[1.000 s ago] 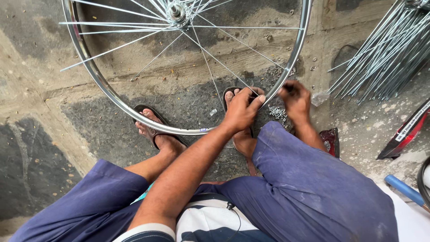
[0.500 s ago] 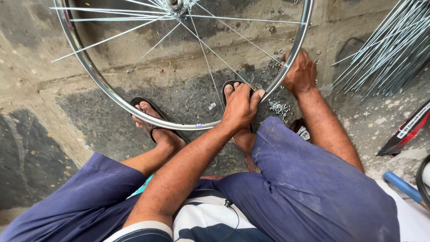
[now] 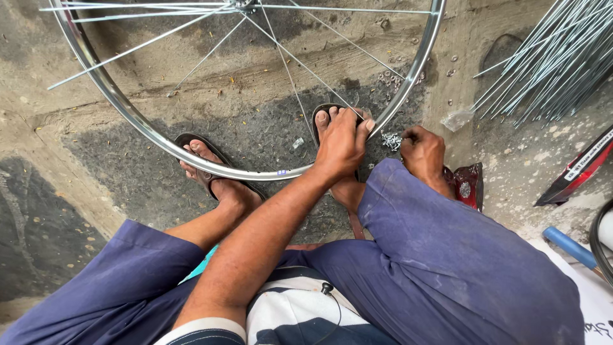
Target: The person is sitting on the ground and repairing a bicycle wheel by hand. They are inserting spokes into the hub and tightening the nipples on the rim to secure them.
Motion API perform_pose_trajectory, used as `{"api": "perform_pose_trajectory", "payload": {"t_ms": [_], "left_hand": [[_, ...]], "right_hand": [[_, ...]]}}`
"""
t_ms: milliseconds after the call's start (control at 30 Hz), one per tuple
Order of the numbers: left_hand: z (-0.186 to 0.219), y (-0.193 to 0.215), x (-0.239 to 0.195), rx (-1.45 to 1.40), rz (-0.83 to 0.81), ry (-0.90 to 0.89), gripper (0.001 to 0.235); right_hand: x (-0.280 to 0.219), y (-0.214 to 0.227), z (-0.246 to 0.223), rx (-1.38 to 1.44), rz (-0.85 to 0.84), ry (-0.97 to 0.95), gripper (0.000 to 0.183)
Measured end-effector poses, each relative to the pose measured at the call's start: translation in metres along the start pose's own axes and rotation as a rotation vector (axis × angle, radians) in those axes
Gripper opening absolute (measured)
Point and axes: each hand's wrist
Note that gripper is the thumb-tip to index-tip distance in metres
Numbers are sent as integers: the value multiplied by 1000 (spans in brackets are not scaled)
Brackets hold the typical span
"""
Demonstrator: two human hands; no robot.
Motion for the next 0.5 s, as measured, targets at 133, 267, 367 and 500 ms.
{"api": "perform_pose_trajectory", "payload": {"t_ms": [133,267,367,500], "left_hand": [[-2,-4,2,-50,-5,10,27],[-8,-6,2,-110,-1,-76,26],[-7,-11,1,146,5,49,31],[-7,-10,4,-126,8,-25,30]], "right_hand": [[2,-7,-24,-116,32,-132,20],[12,-16,-44,-306,-89,-251,25],[19,-15,-51,-359,-58,-157,16],[22,-1,-56,184,-14,-154,11]]}}
Point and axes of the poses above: each hand's wrist, its own x-axis towards the middle knuckle, its own y-axis out of the back of the hand, z = x × y, and after that the axes turned 9 degrees about x, right-handed
